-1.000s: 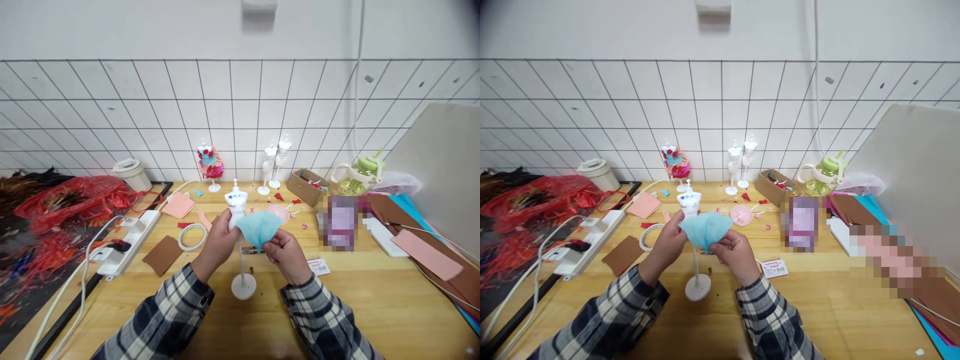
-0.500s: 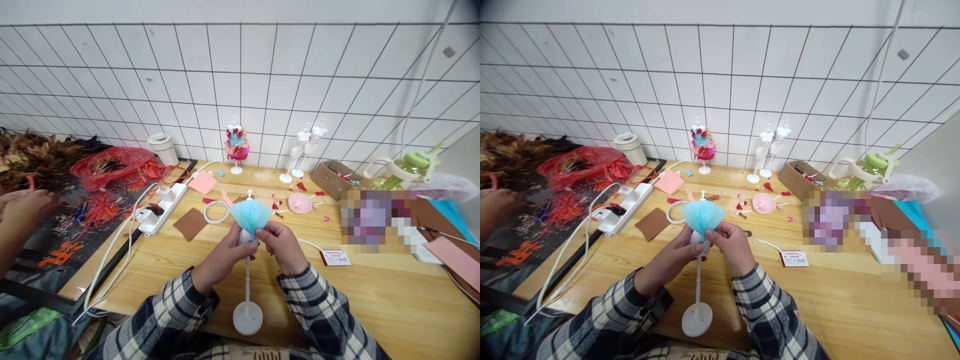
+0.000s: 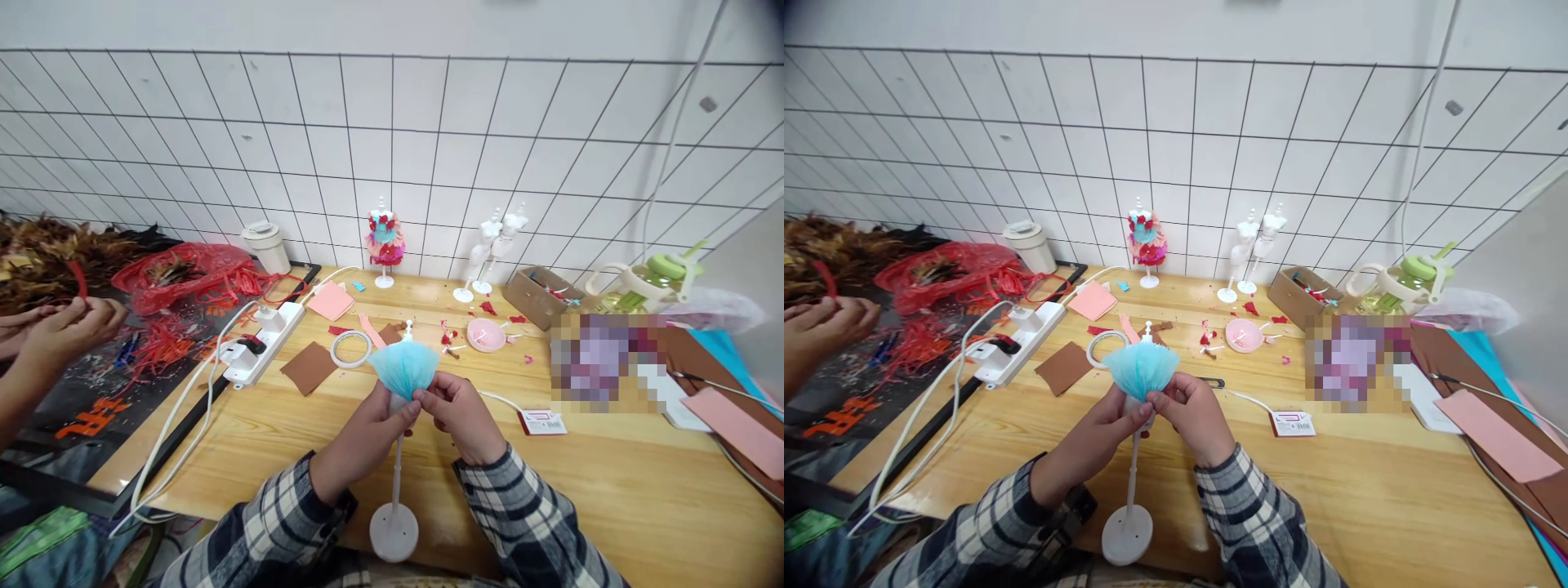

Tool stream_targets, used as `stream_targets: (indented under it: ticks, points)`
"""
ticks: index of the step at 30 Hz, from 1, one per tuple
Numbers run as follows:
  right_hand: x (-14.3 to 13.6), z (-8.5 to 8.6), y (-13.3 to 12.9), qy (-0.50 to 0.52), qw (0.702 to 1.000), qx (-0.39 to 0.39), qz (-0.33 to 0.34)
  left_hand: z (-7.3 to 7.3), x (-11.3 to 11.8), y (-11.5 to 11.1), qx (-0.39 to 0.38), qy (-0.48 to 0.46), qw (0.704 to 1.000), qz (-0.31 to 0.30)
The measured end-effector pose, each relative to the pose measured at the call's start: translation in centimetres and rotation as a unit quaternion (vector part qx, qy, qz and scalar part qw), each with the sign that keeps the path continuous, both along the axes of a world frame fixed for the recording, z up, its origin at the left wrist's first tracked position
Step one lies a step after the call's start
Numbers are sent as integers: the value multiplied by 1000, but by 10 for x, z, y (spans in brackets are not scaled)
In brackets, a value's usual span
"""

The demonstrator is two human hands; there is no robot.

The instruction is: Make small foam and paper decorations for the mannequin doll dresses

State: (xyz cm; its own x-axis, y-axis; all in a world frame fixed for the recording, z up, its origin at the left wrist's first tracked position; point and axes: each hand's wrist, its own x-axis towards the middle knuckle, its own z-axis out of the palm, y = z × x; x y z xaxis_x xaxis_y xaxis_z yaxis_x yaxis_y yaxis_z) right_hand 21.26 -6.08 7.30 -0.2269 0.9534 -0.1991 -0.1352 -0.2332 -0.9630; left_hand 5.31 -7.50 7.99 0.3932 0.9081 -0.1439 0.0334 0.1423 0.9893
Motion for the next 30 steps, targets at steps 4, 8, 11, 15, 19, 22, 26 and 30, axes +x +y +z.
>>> stream_targets:
  ticks: [4,8,11,15,19,22,26,30]
  points:
    - [0,-7,-6,7,1000,0,-5,-2,-1,-3,8,-36,999,-14]
    - [-1,-6,-9,-17,1000,-5,24,-10,-6,-7,-39,-106,993,-29]
    - [-2,-8,-11,-42,999,-5,19,-15,-7,-10,-47,-106,993,-10]
    - [-6,-19,-15,-53,998,17,-14,-16,-4,-13,-41,-66,997,20]
    - [-8,-27,-18,-48,998,41,-19,-16,-2,-15,-29,-54,998,17]
    - [-8,-26,-18,-29,999,31,-24,-16,-2,-15,-12,-51,999,16]
    - [-8,-21,-18,10,1000,4,-20,-14,-4,-16,-13,-42,999,-1]
    - [-8,-18,-19,66,998,-15,-11,-12,-5,-17,-27,-46,999,-3]
